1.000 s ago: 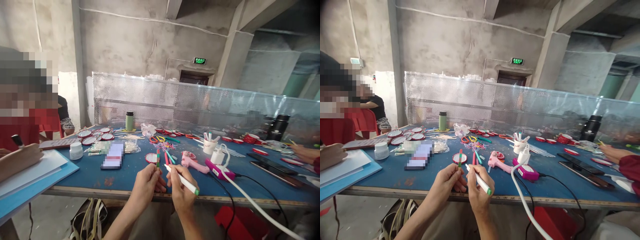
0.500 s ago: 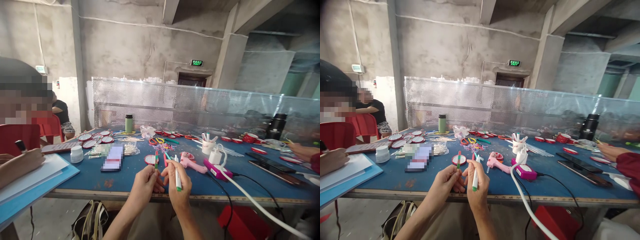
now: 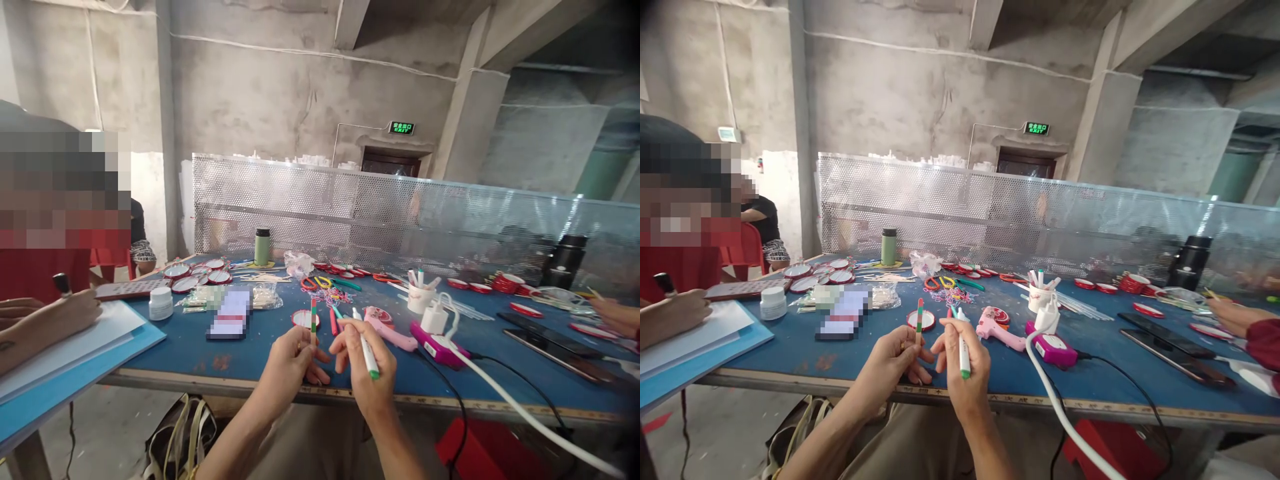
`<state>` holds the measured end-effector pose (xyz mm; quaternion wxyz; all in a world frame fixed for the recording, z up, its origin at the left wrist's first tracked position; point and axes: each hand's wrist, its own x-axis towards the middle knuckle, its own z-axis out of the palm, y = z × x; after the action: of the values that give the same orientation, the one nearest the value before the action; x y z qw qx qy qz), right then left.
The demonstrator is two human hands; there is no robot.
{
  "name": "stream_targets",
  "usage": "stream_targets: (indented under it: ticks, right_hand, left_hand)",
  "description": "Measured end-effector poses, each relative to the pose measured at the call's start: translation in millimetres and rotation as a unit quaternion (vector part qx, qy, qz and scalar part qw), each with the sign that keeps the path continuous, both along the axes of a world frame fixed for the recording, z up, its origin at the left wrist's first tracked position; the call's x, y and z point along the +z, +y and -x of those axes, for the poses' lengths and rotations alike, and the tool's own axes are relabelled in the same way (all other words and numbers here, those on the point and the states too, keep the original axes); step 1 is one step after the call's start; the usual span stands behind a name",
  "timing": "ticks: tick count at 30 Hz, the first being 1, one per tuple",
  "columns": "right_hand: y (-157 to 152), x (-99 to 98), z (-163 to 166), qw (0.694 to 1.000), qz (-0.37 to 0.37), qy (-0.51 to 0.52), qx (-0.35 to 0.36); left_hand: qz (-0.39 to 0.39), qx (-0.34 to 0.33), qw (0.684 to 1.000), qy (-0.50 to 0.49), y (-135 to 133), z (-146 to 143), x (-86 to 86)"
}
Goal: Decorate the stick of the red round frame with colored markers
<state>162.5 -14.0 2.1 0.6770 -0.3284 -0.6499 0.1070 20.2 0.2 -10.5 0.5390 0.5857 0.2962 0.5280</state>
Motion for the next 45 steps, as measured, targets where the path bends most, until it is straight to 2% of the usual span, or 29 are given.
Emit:
stream_targets:
  ticks: [4,9,13,16,22,26,30,34,39,45]
  right_hand:
    - [1,17.6,-26,0.999,-0.016,-0.017,-0.039]
    - [18,24.0,-47,0.989,-0.018,-0.134,-0.057]
    - [38,23.8,-46,0.966,-0.048,-0.249,-0.057]
    - [41,25.1,-34,0.960,-0.056,-0.273,-0.035]
    - [23,14.1,-3,0.975,0.000,-0.222,0.004]
    - [18,9.0,0,0.989,0.016,-0.144,0.013]
    - [15,11.8,-3,0.991,-0.029,-0.127,-0.012]
    - [15,13.6,-3,0.986,-0.099,-0.120,-0.056]
    - [21,8.5,-3,0.998,-0.002,-0.055,-0.009]
    - [23,5.4,-3,0.999,0.012,-0.041,-0.009]
  left_hand:
    - [0.016,-0.034,0.999,0.007,-1,3,5.2]
    - [0.042,-0.080,0.995,0.035,1,17,21.8]
    - [0.052,-0.070,0.996,0.025,12,31,32.4]
    - [0.073,-0.051,0.996,0.002,20,35,31.2]
    - [0.098,-0.060,0.993,-0.040,26,23,25.5]
    - [0.082,-0.049,0.994,-0.051,28,7,22.8]
    - [0.031,0.003,0.999,-0.030,27,-2,12.1]
    - [-0.001,0.010,1.000,0.011,23,-2,5.4]
    - [-0.006,-0.018,0.999,0.035,24,1,5.7]
    - [-0.002,-0.025,0.999,0.026,22,2,6.9]
